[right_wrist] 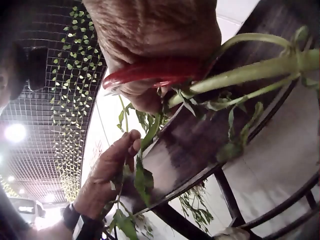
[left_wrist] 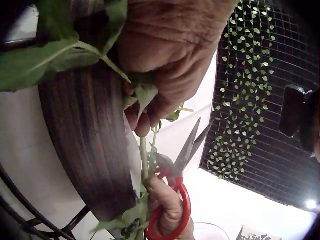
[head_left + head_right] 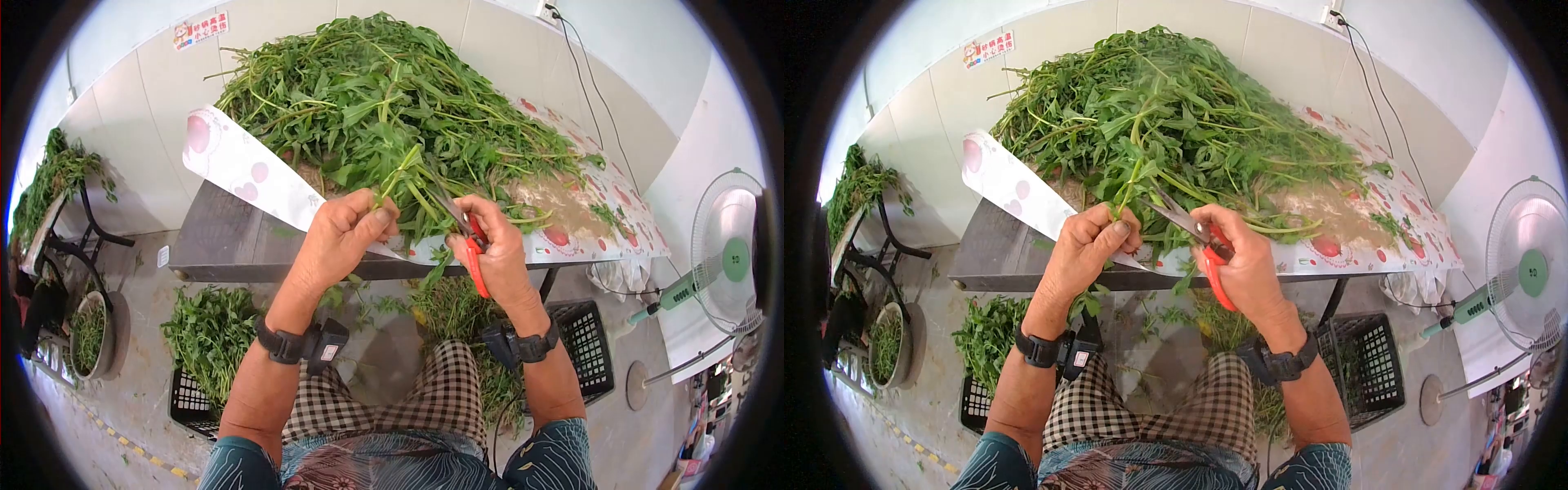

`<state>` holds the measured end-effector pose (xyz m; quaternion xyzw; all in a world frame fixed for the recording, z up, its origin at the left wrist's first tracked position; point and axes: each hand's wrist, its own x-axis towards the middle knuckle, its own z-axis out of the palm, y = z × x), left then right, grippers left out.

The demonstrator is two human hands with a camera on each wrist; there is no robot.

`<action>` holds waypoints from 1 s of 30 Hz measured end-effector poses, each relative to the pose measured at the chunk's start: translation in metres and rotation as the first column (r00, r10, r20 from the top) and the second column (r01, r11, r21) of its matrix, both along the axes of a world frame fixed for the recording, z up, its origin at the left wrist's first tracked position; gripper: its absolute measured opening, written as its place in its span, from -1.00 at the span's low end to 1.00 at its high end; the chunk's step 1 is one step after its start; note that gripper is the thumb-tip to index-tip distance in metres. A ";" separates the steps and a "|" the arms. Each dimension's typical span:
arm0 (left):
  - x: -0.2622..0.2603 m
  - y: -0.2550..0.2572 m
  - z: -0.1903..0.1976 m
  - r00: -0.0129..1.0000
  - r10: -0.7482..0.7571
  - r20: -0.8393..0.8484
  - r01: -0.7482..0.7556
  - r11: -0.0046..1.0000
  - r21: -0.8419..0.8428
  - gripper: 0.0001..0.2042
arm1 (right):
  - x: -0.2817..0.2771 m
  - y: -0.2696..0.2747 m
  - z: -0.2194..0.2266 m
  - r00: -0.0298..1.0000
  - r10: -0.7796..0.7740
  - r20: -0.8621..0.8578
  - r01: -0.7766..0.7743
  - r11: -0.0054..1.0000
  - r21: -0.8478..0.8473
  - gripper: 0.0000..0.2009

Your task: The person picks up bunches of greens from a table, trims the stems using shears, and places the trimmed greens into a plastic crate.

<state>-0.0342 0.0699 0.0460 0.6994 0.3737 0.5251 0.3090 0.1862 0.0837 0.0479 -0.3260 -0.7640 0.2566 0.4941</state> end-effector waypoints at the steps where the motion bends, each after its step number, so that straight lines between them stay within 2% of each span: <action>1: 0.001 0.000 0.000 1.000 -0.003 0.017 0.003 1.000 -0.007 -0.76 | 0.000 -0.001 0.000 1.000 -0.001 -0.004 0.001 1.000 -0.018 -0.60; 6: 0.002 0.000 -0.001 0.998 -0.015 0.054 0.015 1.000 -0.002 -0.77 | 0.000 0.001 -0.003 0.998 0.017 -0.059 -0.019 0.999 -0.048 -0.61; 9: 0.000 0.001 -0.002 1.000 0.003 0.021 -0.002 1.000 -0.026 -0.76 | 0.004 0.009 -0.011 0.993 0.044 -0.112 -0.051 0.997 -0.064 -0.60; 12: 0.000 0.002 -0.004 0.996 -0.021 0.081 0.023 0.999 -0.024 -0.76 | 0.007 0.005 0.001 0.988 0.032 -0.152 -0.054 0.988 -0.144 -0.60; 13: 0.001 0.002 -0.003 0.997 -0.016 0.075 0.018 0.999 -0.030 -0.78 | 0.007 0.005 0.006 0.981 0.034 -0.190 -0.061 0.989 -0.138 -0.60; 16: 0.001 0.000 0.000 0.998 -0.005 0.067 0.007 0.999 -0.034 -0.81 | 0.020 0.020 0.006 0.953 -0.107 -0.283 0.082 0.992 -0.098 -0.64; 17: 0.001 0.000 0.000 0.998 -0.005 0.067 0.006 1.000 -0.027 -0.79 | 0.023 0.020 0.009 0.914 -0.067 -0.399 0.040 0.996 -0.078 -0.66; 20: 0.002 -0.002 0.003 0.999 0.005 0.049 -0.004 1.000 -0.017 -0.79 | 0.038 0.023 0.017 0.880 -0.077 -0.469 0.073 0.997 -0.027 -0.66; 24: 0.003 0.000 0.000 0.997 0.000 0.075 0.002 1.000 -0.028 -0.80 | 0.049 0.024 0.024 0.869 -0.106 -0.484 0.140 0.990 0.035 -0.65; 27: 0.002 -0.001 0.000 0.998 0.011 0.054 -0.011 1.000 -0.011 -0.80 | 0.048 0.022 0.027 0.914 -0.110 -0.389 0.136 0.990 0.040 -0.63; 30: 0.002 -0.001 0.000 0.998 0.021 0.055 -0.020 1.000 -0.019 -0.80 | 0.043 0.018 0.032 0.940 -0.095 -0.328 0.092 0.995 -0.023 -0.60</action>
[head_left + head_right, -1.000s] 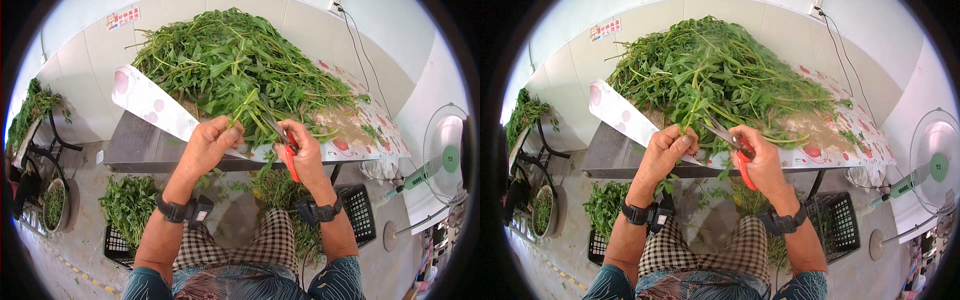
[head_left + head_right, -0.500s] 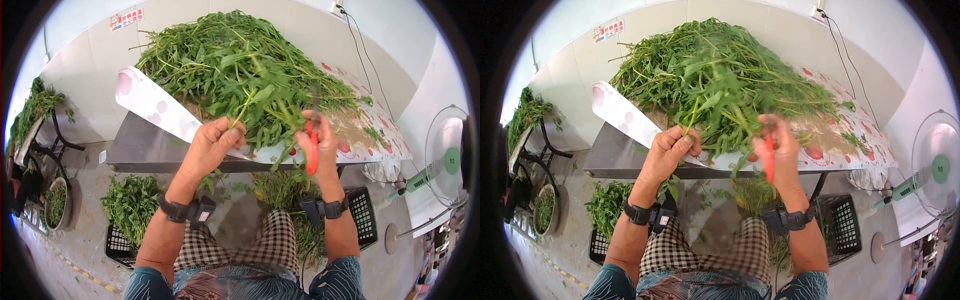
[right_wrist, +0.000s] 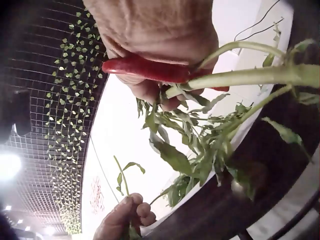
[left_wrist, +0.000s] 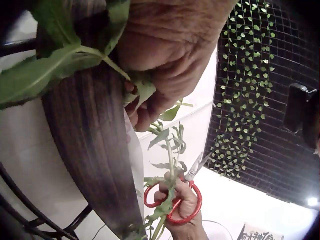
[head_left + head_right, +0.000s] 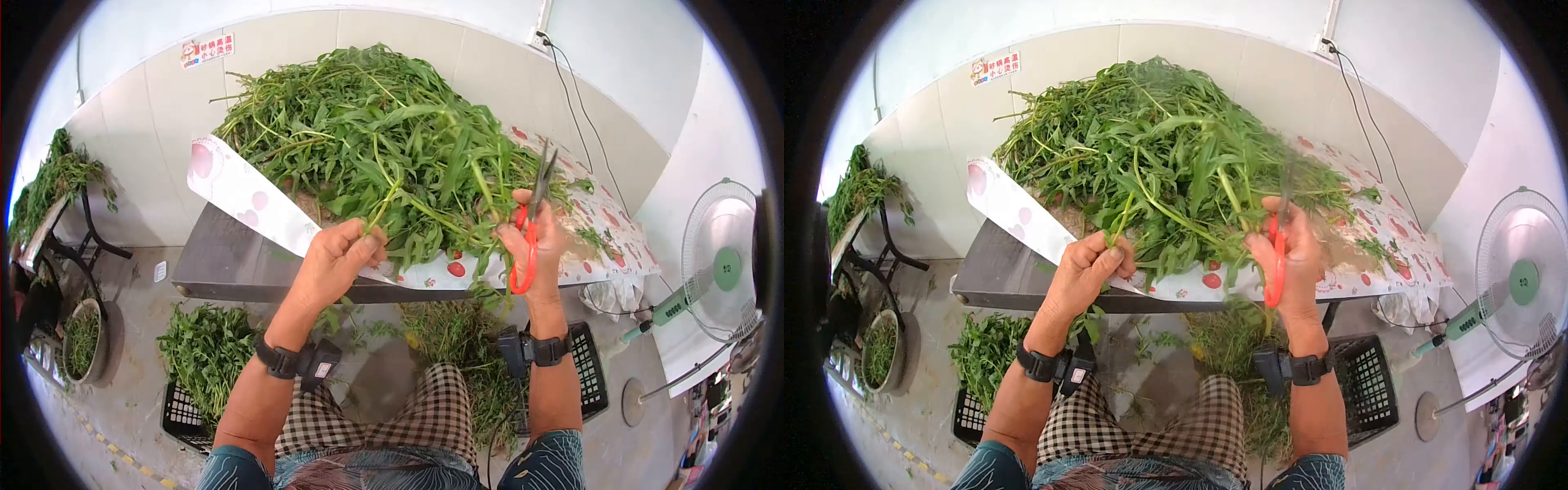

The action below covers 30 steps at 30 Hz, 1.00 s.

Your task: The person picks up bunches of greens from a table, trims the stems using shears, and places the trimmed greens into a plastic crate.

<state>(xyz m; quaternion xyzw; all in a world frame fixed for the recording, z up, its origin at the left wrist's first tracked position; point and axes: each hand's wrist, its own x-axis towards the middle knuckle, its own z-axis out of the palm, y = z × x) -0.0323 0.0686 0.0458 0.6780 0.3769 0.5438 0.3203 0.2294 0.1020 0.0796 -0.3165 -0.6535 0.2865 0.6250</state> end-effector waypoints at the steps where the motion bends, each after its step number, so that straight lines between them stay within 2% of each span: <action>1: 0.000 0.000 -0.001 1.000 -0.011 0.017 0.011 1.000 0.000 -0.79 | -0.001 0.002 -0.001 1.000 0.017 -0.019 -0.017 1.000 -0.001 -0.60; 3: 0.000 0.001 -0.003 0.998 -0.033 0.050 0.033 0.999 0.001 -0.79 | -0.002 0.006 -0.003 0.997 0.050 -0.056 -0.050 0.999 -0.003 -0.59; 6: 0.000 -0.001 0.000 1.000 -0.012 0.007 0.012 1.000 -0.009 -0.78 | -0.006 0.000 0.008 1.000 0.009 0.007 -0.009 0.999 0.048 -0.58; 9: 0.000 0.001 -0.003 1.000 -0.011 -0.006 0.011 1.000 0.010 -0.79 | -0.018 -0.006 0.026 0.996 0.005 0.091 -0.019 0.987 0.157 -0.57; 12: 0.000 0.002 -0.004 1.000 -0.015 0.004 0.015 0.997 0.072 -0.80 | -0.022 0.008 0.036 0.961 -0.055 0.272 0.000 0.980 0.197 -0.54; 13: -0.001 0.003 -0.004 1.000 -0.008 -0.006 0.009 0.996 0.089 -0.80 | -0.024 0.012 0.036 0.960 -0.038 0.277 -0.013 0.983 0.181 -0.52; 16: 0.000 0.000 -0.004 1.000 0.001 -0.006 0.000 0.996 0.085 -0.81 | -0.028 0.016 0.034 0.984 0.117 0.132 -0.122 0.992 0.030 -0.52; 19: 0.002 -0.003 0.000 1.000 0.001 0.014 -0.001 1.000 0.031 -0.82 | -0.023 0.023 0.028 0.990 0.085 0.111 -0.084 0.996 -0.012 -0.53; 22: 0.002 -0.004 0.001 1.000 0.014 -0.019 -0.013 0.999 0.046 -0.82 | -0.017 0.028 0.028 0.988 0.136 0.072 -0.135 0.991 -0.019 -0.55; 25: 0.002 -0.004 0.002 0.999 0.018 -0.028 -0.017 0.998 0.065 -0.83 | -0.011 0.022 0.037 0.986 0.163 -0.027 -0.165 0.981 -0.105 -0.57; 28: 0.002 -0.004 0.001 1.000 0.025 -0.017 -0.024 0.999 0.033 -0.83 | 0.001 0.036 0.031 0.872 0.311 -0.377 -0.402 0.896 -0.190 -0.57; 29: 0.002 -0.002 -0.004 1.000 0.011 0.014 -0.012 0.999 0.036 -0.84 | 0.008 0.040 0.031 0.839 0.329 -0.432 -0.470 0.839 -0.275 -0.58; 30: 0.001 0.001 -0.007 0.999 -0.001 0.045 -0.001 0.999 0.034 -0.84 | 0.011 0.040 0.029 0.834 0.312 -0.454 -0.463 0.844 -0.271 -0.58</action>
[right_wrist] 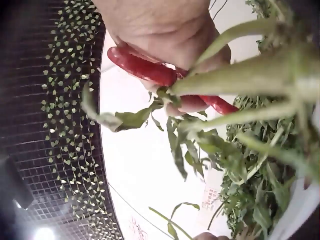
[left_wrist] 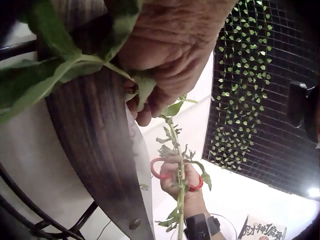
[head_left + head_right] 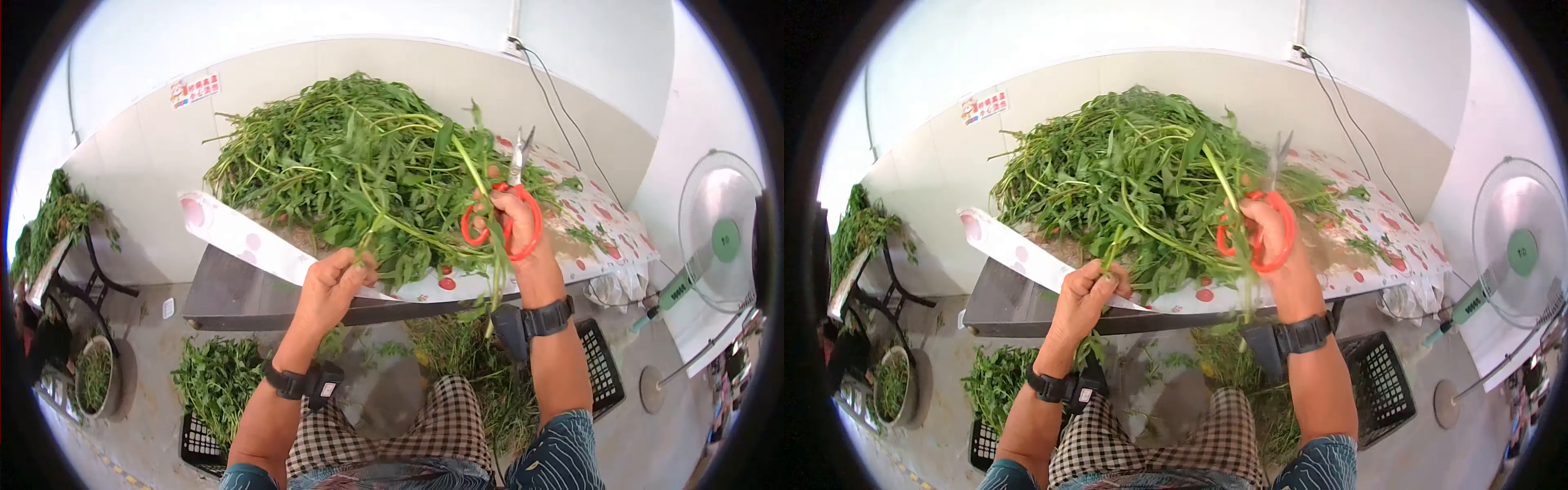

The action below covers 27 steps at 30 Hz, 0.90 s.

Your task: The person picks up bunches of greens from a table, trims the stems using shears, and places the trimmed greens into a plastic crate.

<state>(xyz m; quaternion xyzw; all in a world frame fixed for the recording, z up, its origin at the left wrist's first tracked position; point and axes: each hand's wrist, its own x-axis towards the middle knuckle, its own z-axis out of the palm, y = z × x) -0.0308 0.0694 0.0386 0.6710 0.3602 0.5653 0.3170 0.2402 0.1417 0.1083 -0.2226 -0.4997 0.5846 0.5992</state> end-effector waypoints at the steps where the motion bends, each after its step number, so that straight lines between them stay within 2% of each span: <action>1: 0.000 0.002 -0.001 0.999 -0.031 0.024 0.031 1.000 0.006 -0.82 | -0.001 -0.001 -0.002 1.000 -0.012 -0.021 0.011 1.000 -0.008 -0.58; 3: 0.001 -0.001 0.003 1.000 -0.017 0.021 0.018 1.000 -0.009 -0.81 | -0.004 -0.003 -0.005 0.997 -0.067 -0.046 0.066 0.998 -0.020 -0.63; 6: 0.004 -0.002 0.004 1.000 0.005 -0.015 -0.004 1.000 0.022 -0.76 | 0.012 0.004 -0.012 1.000 0.005 0.021 -0.005 1.000 0.005 -0.70; 7: 0.004 -0.001 0.003 1.000 0.005 -0.010 -0.005 1.000 0.020 -0.75 | 0.007 -0.004 -0.009 0.993 -0.117 -0.007 0.117 0.993 0.005 -0.75; 9: 0.002 0.002 0.002 1.000 -0.007 -0.024 0.008 0.999 0.044 -0.74 | 0.009 -0.002 -0.010 0.990 -0.134 -0.051 0.134 0.991 0.000 -0.75; 10: 0.002 0.003 0.001 1.000 -0.003 -0.014 0.003 1.000 0.003 -0.75 | 0.012 -0.001 -0.012 0.987 -0.145 -0.071 0.145 0.989 -0.006 -0.75; 13: 0.006 -0.001 0.001 0.997 -0.011 0.082 0.012 1.000 -0.011 -0.78 | 0.020 -0.004 -0.015 0.983 -0.176 -0.048 0.175 0.984 -0.022 -0.75; 16: 0.003 0.003 -0.003 0.996 -0.029 0.084 0.031 0.999 -0.021 -0.73 | 0.023 -0.010 -0.015 0.981 -0.158 -0.115 0.158 0.987 -0.012 -0.76; 17: 0.004 0.002 -0.001 0.995 -0.011 0.098 0.014 1.000 -0.027 -0.73 | 0.031 -0.001 -0.021 0.986 -0.120 -0.115 0.121 0.993 0.007 -0.73; 20: 0.003 -0.003 0.007 0.997 0.069 -0.044 -0.064 0.993 0.100 -0.73 | 0.027 -0.015 -0.013 0.979 -0.095 -0.179 0.106 0.993 0.055 -0.66; 21: 0.007 -0.004 0.004 0.992 0.015 0.122 -0.018 1.000 0.021 -0.71 | 0.030 -0.016 -0.013 0.985 -0.116 -0.127 0.120 0.993 0.022 -0.57; 24: 0.010 -0.012 0.012 0.986 0.142 0.083 -0.150 0.984 0.100 -0.69 | 0.032 -0.028 -0.012 0.988 -0.120 -0.102 0.129 0.988 0.086 -0.53; 25: 0.005 -0.009 0.009 0.967 0.253 -0.031 -0.242 0.951 0.190 -0.67 | 0.033 -0.038 -0.006 0.996 -0.072 -0.049 0.075 0.995 0.069 -0.50; 27: 0.003 -0.007 0.004 0.973 0.222 0.061 -0.229 0.956 0.182 -0.71 | 0.033 -0.042 -0.008 0.998 -0.044 -0.043 0.049 0.990 0.131 -0.50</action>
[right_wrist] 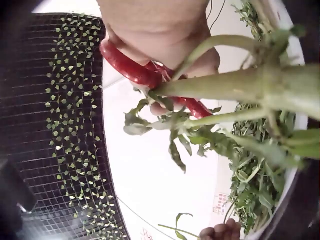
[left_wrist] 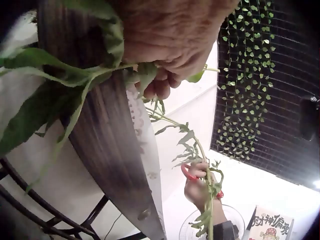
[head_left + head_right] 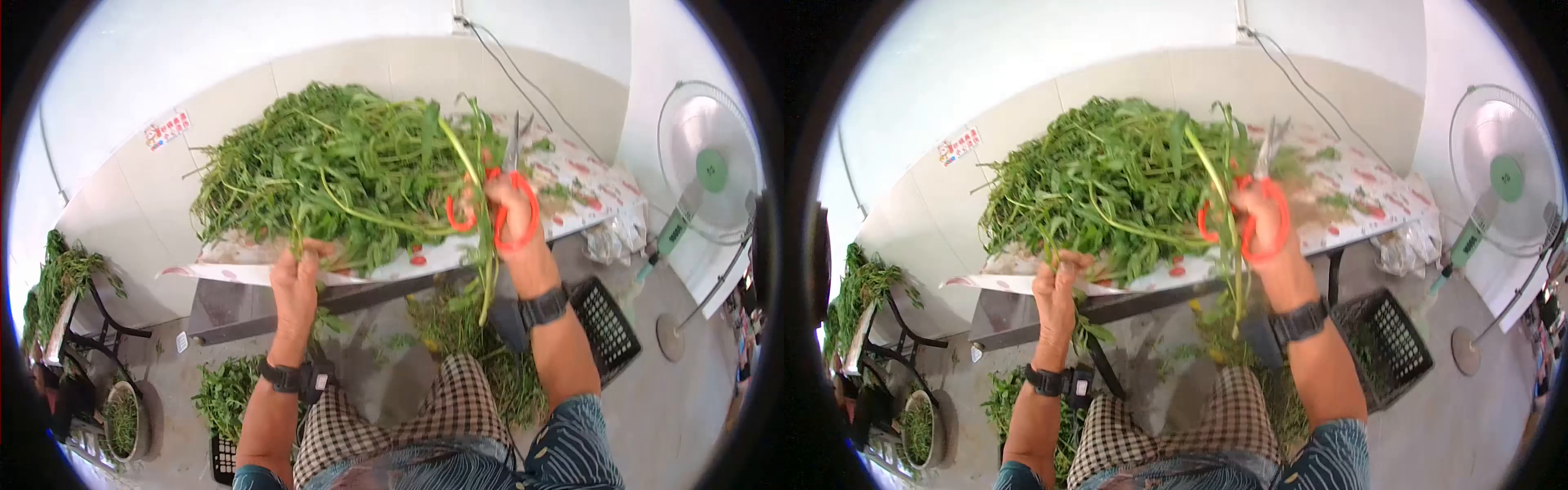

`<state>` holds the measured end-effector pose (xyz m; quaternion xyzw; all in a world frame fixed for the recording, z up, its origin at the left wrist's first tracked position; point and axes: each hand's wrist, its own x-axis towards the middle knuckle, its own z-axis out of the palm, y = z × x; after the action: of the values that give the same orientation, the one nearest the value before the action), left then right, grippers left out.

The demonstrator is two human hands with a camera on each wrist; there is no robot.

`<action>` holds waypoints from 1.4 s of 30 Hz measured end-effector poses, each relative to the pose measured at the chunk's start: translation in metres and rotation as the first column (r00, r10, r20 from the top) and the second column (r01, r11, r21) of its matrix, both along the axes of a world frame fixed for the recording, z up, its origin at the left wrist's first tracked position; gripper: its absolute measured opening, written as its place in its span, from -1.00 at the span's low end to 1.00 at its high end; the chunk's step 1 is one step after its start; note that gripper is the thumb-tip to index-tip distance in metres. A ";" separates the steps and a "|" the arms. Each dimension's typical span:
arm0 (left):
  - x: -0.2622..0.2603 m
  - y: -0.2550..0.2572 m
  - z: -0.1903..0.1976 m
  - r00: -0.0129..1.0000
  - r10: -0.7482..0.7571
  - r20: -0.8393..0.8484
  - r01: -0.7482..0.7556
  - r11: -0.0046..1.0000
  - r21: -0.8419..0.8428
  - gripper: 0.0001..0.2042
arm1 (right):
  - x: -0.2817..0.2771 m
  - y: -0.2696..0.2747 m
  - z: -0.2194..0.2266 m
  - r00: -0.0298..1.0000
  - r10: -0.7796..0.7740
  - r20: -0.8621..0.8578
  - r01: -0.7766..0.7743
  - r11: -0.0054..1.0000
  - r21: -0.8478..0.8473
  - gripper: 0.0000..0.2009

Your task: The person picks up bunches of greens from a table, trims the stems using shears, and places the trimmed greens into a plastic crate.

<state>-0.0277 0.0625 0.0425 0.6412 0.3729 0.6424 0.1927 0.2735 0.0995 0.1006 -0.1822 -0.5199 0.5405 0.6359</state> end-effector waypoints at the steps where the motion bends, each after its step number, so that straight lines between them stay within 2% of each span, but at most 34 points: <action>1: 0.000 0.001 -0.001 0.998 -0.031 0.061 0.032 0.999 -0.003 -0.72 | -0.002 -0.003 0.000 1.000 0.012 0.007 -0.012 1.000 0.022 -0.50; 4: 0.002 -0.007 0.004 0.943 -0.198 0.266 0.220 0.974 -0.054 -0.76 | -0.011 -0.023 0.001 0.993 0.074 -0.090 -0.069 0.996 0.059 -0.58; 7: -0.004 -0.009 0.005 0.991 -0.082 0.103 0.080 0.997 0.024 -0.76 | -0.017 -0.035 0.001 0.999 0.011 -0.034 -0.009 0.998 0.064 -0.47; 10: -0.008 -0.014 0.011 0.989 -0.107 0.104 0.102 0.993 0.052 -0.77 | -0.017 -0.045 0.000 0.999 0.030 0.037 -0.032 0.998 0.060 -0.48; 13: -0.008 -0.025 0.026 0.916 -0.247 0.316 0.271 0.962 -0.032 -0.78 | -0.018 -0.057 0.003 0.994 0.046 0.102 -0.054 0.995 0.085 -0.48; 17: -0.013 -0.034 0.051 0.897 -0.215 0.387 0.271 0.958 -0.094 -0.81 | -0.012 -0.066 0.005 0.982 0.081 0.170 -0.093 0.993 0.067 -0.47; 18: -0.013 -0.038 0.058 0.902 -0.223 0.371 0.258 0.965 -0.046 -0.83 | -0.011 -0.067 0.006 0.980 0.090 0.176 -0.099 0.994 0.047 -0.47; 20: -0.015 -0.045 0.074 0.994 0.026 0.108 -0.035 0.995 0.090 -0.83 | -0.014 -0.077 0.013 0.978 0.054 0.200 -0.056 0.998 0.004 -0.53; 21: -0.016 -0.049 0.082 0.985 0.170 -0.013 -0.165 0.970 0.179 -0.83 | -0.013 -0.079 0.015 0.968 0.063 0.242 -0.068 0.998 0.014 -0.54; 22: -0.016 -0.052 0.090 0.957 0.276 -0.092 -0.229 0.909 0.347 -0.83 | -0.011 -0.079 0.018 0.957 0.071 0.282 -0.081 0.996 0.023 -0.55; 25: -0.021 -0.061 0.107 0.888 0.428 -0.170 -0.273 0.786 0.554 -0.82 | -0.005 -0.074 0.029 0.903 0.126 0.412 -0.163 0.985 0.055 -0.56; 26: -0.024 -0.070 0.117 0.809 0.501 -0.308 -0.276 0.786 0.553 -0.80 | -0.004 -0.072 0.034 0.881 0.145 0.451 -0.194 0.979 0.064 -0.56; 27: -0.023 -0.072 0.118 0.875 0.322 -0.361 -0.174 0.906 0.386 -0.80 | -0.005 -0.070 0.040 0.873 0.153 0.464 -0.209 0.975 0.070 -0.56; 28: -0.021 -0.076 0.117 0.917 0.130 -0.377 -0.055 0.978 0.203 -0.79 | -0.007 -0.069 0.046 0.864 0.161 0.477 -0.224 0.972 0.078 -0.56; 29: -0.019 -0.078 0.116 0.933 -0.062 -0.354 0.073 0.997 0.019 -0.78 | -0.009 -0.068 0.052 0.854 0.167 0.493 -0.240 0.967 0.088 -0.55; 30: -0.018 -0.078 0.113 0.907 -0.154 -0.392 0.143 0.988 -0.058 -0.78 | -0.014 -0.068 0.056 0.867 0.143 0.478 -0.201 0.977 0.074 -0.55; 33: -0.016 -0.065 0.075 0.902 -0.430 -0.039 0.415 0.888 -0.198 -0.73 | -0.021 -0.065 0.066 0.854 0.131 0.503 -0.188 0.980 0.064 -0.56; 34: -0.014 -0.064 0.068 0.901 -0.430 0.061 0.431 0.865 -0.259 -0.71 | -0.026 -0.064 0.069 0.852 0.109 0.512 -0.163 0.985 0.061 -0.60; 37: -0.012 -0.054 0.048 0.818 -0.438 0.372 0.545 0.797 -0.260 -0.73 | -0.036 -0.036 0.066 0.770 -0.108 0.629 0.070 0.994 0.085 -0.63; 38: -0.008 -0.052 0.044 0.800 -0.388 0.458 0.539 0.799 -0.266 -0.77 | -0.032 -0.009 0.049 0.746 -0.392 0.539 0.155 0.889 0.431 -0.67; 41: -0.004 -0.048 0.032 0.696 -0.348 0.628 0.612 0.745 -0.265 -0.80 | -0.022 -0.001 0.052 0.666 -0.628 0.403 0.516 0.778 0.359 -0.72; 42: -0.002 -0.052 0.033 0.717 -0.291 0.633 0.568 0.770 -0.291 -0.83 | -0.017 0.002 0.054 0.686 -0.645 0.337 0.545 0.762 0.348 -0.72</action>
<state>-0.0293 0.0109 0.0759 0.4312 0.2782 0.6248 0.5885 0.2568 0.1013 0.1547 -0.3869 -0.6171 0.1866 0.6593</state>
